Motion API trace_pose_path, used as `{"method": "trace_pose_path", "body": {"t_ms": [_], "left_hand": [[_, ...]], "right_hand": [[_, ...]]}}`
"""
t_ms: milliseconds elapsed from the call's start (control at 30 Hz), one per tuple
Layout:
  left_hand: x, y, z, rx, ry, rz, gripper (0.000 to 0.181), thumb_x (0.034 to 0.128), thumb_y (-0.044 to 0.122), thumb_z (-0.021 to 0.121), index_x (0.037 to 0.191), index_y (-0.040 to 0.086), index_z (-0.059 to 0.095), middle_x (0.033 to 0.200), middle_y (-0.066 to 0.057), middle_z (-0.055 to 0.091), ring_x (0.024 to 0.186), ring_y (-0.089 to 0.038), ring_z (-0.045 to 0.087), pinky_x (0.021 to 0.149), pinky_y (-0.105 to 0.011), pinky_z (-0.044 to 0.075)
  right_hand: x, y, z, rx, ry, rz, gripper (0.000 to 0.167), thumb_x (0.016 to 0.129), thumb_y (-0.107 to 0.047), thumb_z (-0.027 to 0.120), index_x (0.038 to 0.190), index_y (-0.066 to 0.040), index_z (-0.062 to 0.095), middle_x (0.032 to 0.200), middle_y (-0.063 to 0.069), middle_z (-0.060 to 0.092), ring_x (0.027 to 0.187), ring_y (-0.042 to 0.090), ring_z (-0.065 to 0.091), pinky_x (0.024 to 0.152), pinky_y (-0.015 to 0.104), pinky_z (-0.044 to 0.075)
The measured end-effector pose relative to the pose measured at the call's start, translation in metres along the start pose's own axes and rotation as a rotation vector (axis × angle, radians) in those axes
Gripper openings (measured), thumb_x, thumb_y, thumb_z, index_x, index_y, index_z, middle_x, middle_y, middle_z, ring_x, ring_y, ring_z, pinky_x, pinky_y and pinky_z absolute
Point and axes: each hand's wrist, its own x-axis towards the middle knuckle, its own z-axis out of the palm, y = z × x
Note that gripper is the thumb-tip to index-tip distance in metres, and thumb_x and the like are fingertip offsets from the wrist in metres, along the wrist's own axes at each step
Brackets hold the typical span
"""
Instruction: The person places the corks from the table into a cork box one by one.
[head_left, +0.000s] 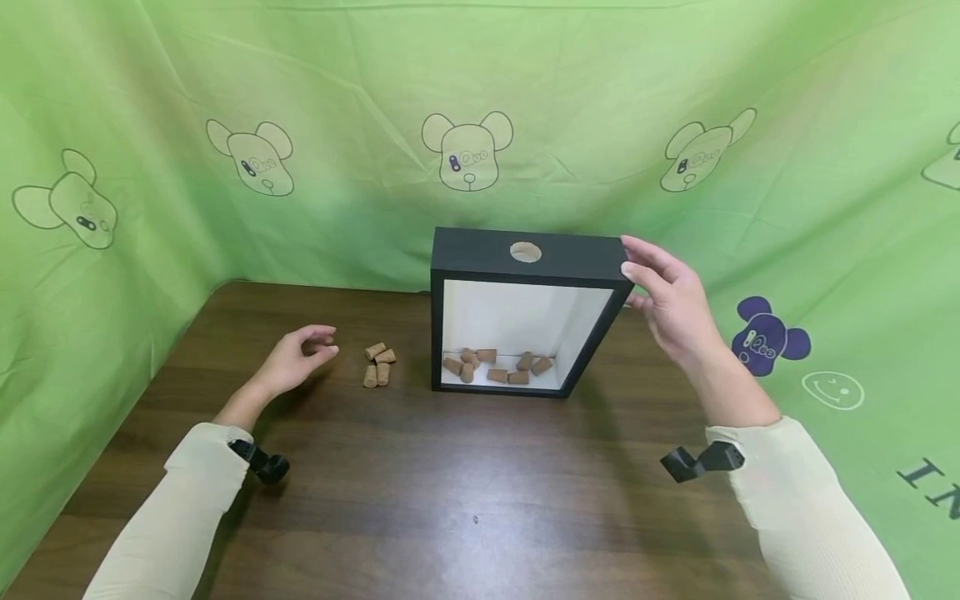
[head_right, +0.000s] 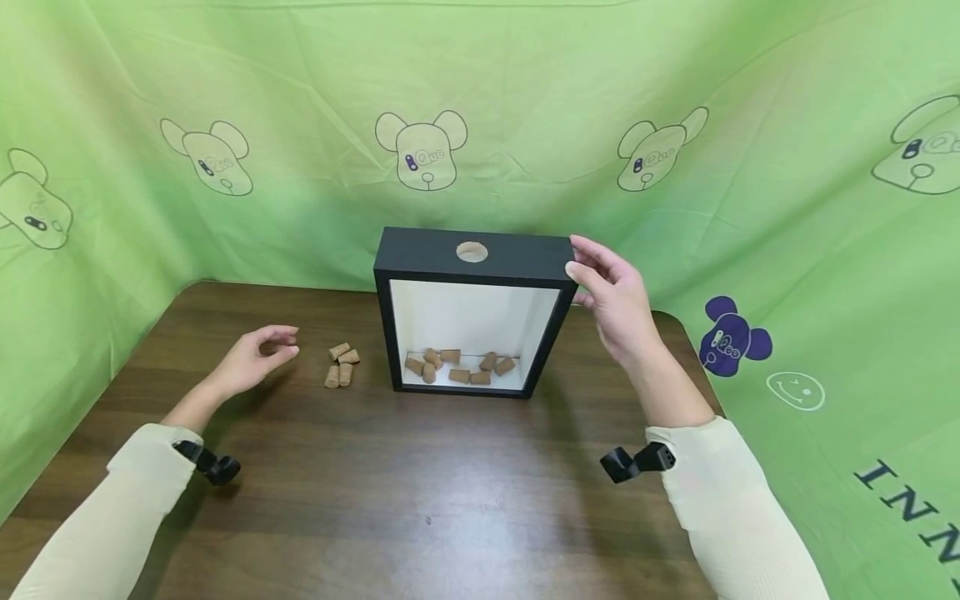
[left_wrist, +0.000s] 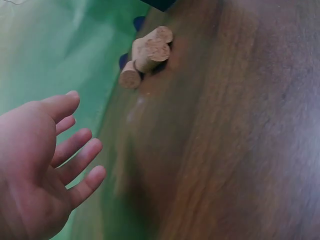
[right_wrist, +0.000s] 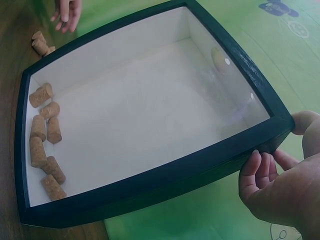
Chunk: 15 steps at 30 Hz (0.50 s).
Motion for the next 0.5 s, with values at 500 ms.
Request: {"method": "trace_pose_path", "body": {"t_ms": [500], "left_hand": [[0.021,-0.002,0.029,-0.012,-0.03,0.062,0.036,0.101,0.012,0.065,0.13,-0.009,0.061,0.122,-0.026,0.065,0.109,-0.039,0.063,0.095,-0.051,0.052]], "right_hand": [[0.001,0.0,0.001,0.009,0.005,0.004,0.043,0.099,-0.006,0.066,0.142,-0.01,0.059,0.133,-0.001,0.05,0.111,0.009,0.05,0.078,0.021,0.05]]}}
